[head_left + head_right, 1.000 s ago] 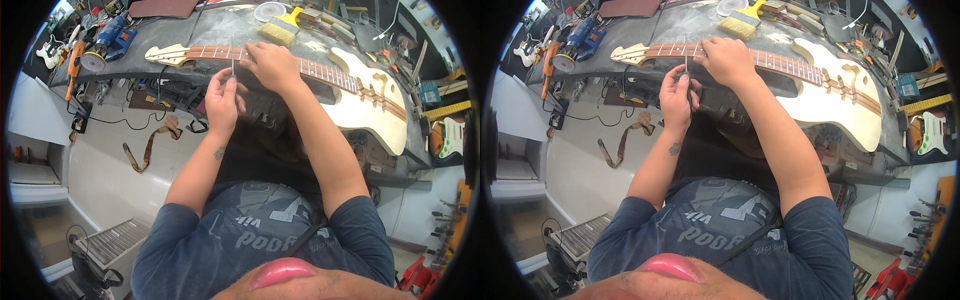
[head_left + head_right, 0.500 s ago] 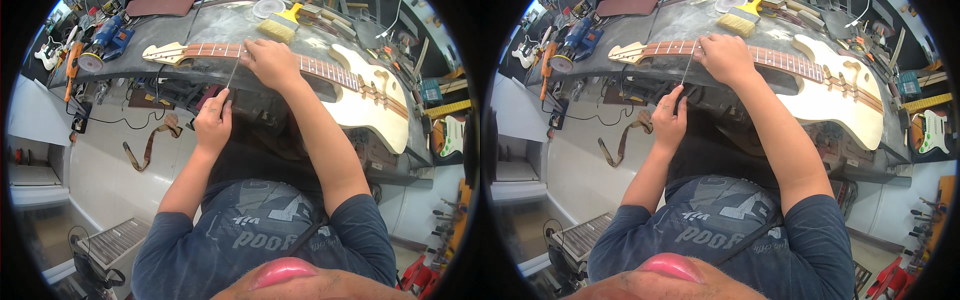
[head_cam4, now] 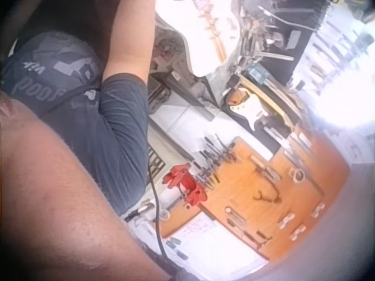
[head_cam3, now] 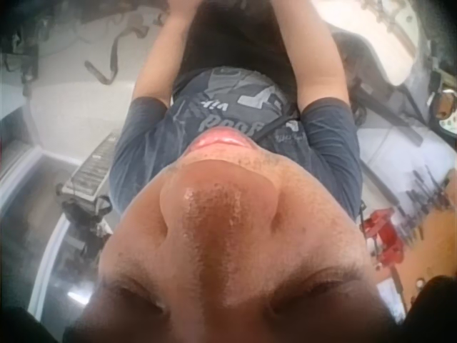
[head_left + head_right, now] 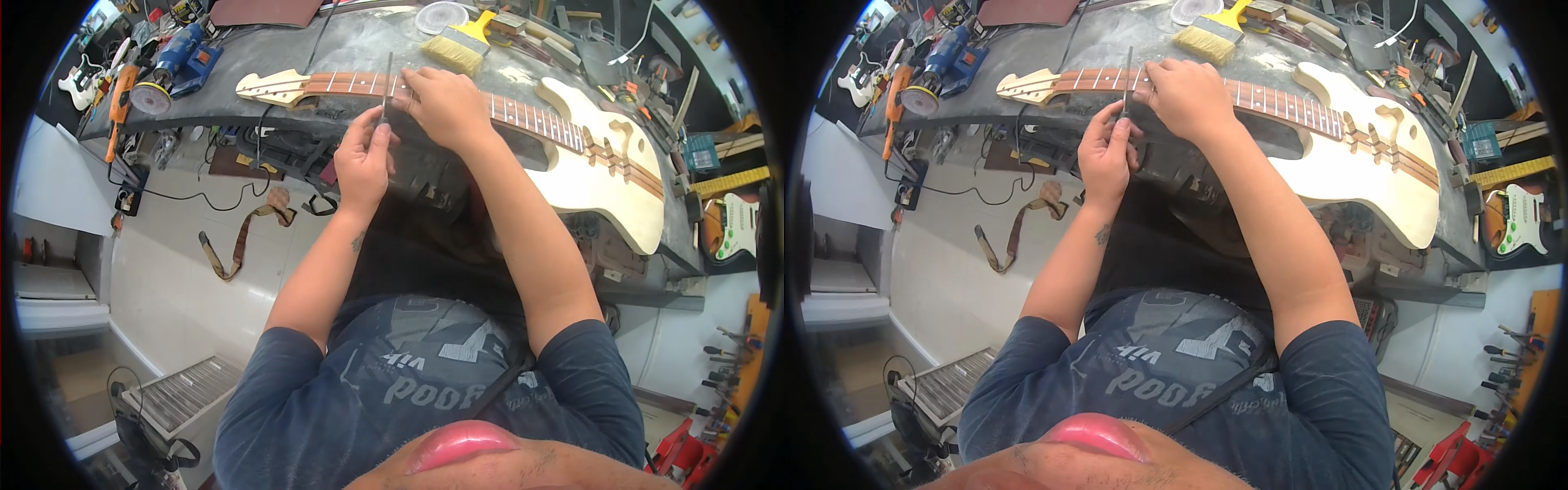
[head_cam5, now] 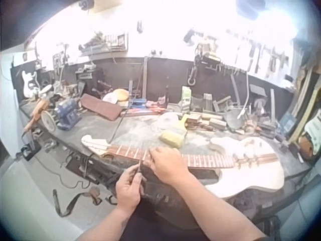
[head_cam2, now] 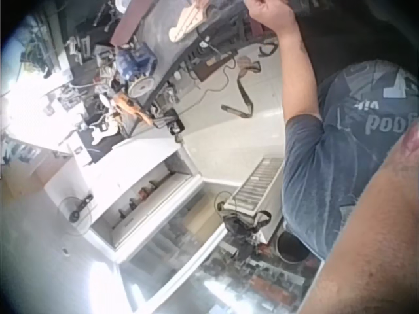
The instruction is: The person uses a thin file to refine the slots on the nut of a guitar neck and later lifts the guitar body from the workbench.
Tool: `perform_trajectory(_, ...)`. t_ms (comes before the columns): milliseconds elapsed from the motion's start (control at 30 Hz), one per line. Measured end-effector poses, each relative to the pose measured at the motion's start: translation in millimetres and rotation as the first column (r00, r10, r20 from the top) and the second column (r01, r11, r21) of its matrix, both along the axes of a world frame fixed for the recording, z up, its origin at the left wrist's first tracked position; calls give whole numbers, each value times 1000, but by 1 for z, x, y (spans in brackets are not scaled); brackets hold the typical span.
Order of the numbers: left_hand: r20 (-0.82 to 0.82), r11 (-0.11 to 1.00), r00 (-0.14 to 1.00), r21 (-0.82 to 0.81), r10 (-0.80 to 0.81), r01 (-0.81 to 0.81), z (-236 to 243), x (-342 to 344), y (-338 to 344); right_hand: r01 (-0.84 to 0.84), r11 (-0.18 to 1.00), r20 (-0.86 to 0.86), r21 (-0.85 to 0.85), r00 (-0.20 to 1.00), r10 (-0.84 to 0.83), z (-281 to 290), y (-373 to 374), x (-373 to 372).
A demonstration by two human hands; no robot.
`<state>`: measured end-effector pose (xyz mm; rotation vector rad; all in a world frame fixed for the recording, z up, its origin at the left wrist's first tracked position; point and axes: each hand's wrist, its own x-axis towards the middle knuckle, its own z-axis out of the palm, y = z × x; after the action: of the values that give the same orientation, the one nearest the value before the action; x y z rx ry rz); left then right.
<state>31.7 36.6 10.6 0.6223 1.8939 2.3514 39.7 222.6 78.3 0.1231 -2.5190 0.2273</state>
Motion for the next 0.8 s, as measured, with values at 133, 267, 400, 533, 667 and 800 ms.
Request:
perform_trajectory(133, -280, 955, 944, -185, 175, -232, -22, 7, -15, -1, 1000, 21, -4, 1000, 2, 1, -2, 0)
perform_trajectory(267, -687, 871, 713, -256, 141, -419, -18, 17, -39, 12, 1000, 42, 5, 999, -12, 3, 0, 1)
perform_trajectory(400, -698, 858, 708, -295, 107, -420, -20, 18, -48, 22, 1000, 44, -2, 999, -22, 5, -2, 1)
perform_trajectory(533, -705, 840, 703, -325, 90, -434, -12, 9, -35, 21, 1000, 55, -2, 998, -20, 5, -2, 1)
perform_trajectory(667, -672, 867, 728, -277, 134, -415, 2, -1, -8, 17, 1000, 66, -10, 998, -16, 7, -4, 2)
perform_trajectory(800, -688, 846, 714, -302, 126, -440, -7, 7, -16, 17, 1000, 58, 0, 998, -17, 6, -1, 3)
